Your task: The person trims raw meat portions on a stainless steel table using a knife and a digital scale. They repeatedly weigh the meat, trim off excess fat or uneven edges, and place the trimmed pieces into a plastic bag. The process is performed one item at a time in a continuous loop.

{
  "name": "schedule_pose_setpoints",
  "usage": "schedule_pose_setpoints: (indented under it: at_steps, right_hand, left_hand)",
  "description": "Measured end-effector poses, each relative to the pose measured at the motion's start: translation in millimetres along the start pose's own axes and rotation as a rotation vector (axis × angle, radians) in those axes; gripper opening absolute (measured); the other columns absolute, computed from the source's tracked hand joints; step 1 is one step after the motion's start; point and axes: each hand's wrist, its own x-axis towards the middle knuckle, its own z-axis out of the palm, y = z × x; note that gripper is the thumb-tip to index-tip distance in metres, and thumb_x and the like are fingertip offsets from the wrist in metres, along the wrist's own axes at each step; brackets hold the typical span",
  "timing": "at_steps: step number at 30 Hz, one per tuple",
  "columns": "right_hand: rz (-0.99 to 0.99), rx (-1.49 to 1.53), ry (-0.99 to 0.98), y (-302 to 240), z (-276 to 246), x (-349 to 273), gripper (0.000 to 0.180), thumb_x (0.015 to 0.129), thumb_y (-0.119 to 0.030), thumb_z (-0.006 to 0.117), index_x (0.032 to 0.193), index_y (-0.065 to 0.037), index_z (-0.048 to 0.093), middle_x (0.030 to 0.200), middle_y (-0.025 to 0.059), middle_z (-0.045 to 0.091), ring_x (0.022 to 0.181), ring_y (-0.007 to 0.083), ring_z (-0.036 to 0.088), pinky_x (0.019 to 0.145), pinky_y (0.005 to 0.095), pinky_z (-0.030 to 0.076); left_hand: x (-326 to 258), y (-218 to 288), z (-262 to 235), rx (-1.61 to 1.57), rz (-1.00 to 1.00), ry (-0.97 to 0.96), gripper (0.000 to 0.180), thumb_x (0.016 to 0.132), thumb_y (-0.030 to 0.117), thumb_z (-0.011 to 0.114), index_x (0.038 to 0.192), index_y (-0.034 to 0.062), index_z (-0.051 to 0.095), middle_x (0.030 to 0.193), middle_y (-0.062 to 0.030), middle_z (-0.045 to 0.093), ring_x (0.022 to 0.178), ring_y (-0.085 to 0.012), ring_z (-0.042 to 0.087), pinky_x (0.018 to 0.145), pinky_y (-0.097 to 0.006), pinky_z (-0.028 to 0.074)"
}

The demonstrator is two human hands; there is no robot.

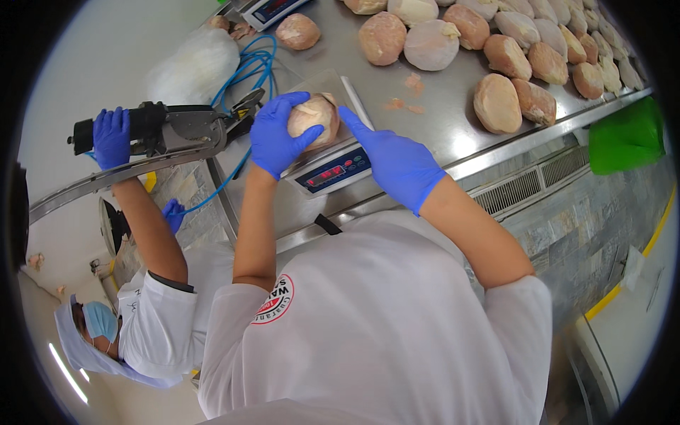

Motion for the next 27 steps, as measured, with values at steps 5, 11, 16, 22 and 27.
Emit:
schedule_pose_setpoints:
  at_steps: [5,11,16,22,27]
  right_hand:
    - [-0.085,0.067,0.028,6.2,3.3,20.3,0.083,0.082,0.005,0.045,0.155,-0.020,0.016,0.085,0.0240,0.064,0.073,0.0375,0.065,0.065,0.0466,0.053]
    - [-0.147,0.080,-0.032,18.3,-6.5,28.4,0.082,0.082,0.006,0.045,0.155,-0.016,0.014,0.086,0.0243,0.065,0.074,0.0384,0.065,0.066,0.0476,0.051]
    - [-0.133,0.085,-0.092,15.8,-11.7,30.5,0.082,0.083,0.005,0.043,0.155,-0.019,0.014,0.089,0.0253,0.065,0.079,0.0393,0.065,0.070,0.0477,0.051]
    - [-0.170,0.168,-0.149,31.6,-12.8,65.4,0.071,0.087,-0.004,0.043,0.153,-0.013,0.016,0.102,0.0296,0.065,0.091,0.0447,0.065,0.080,0.0505,0.051]
    - [-0.169,0.140,-0.140,29.1,-13.8,65.1,0.080,0.084,0.002,0.041,0.156,-0.018,0.010,0.096,0.0288,0.065,0.081,0.0411,0.066,0.073,0.0489,0.051]
  left_hand:
    - [2.5,-2.9,3.3,-0.040,-0.002,0.010,0.058,0.067,0.041,0.080,0.114,0.0111,0.063,0.110,-0.0112,0.066,0.104,-0.0322,0.061,0.092,-0.042,0.048]
    - [3.3,5.7,2.8,0.026,-0.060,0.027,0.058,0.064,0.040,0.082,0.113,0.0134,0.065,0.108,-0.0081,0.067,0.102,-0.0292,0.063,0.091,-0.040,0.050]
    - [1.9,10.1,5.0,-0.004,-0.056,0.035,0.055,0.065,0.041,0.081,0.111,0.0143,0.065,0.107,-0.0085,0.066,0.101,-0.0302,0.063,0.090,-0.041,0.050]
    - [5.6,14.3,5.0,0.007,-0.072,0.046,0.055,0.065,0.039,0.082,0.111,0.0128,0.065,0.107,-0.0084,0.067,0.101,-0.0298,0.063,0.090,-0.040,0.050]
    - [8.9,17.1,3.2,0.023,-0.090,0.035,0.055,0.066,0.039,0.081,0.111,0.0129,0.065,0.107,-0.0084,0.067,0.102,-0.0294,0.063,0.091,-0.039,0.050]
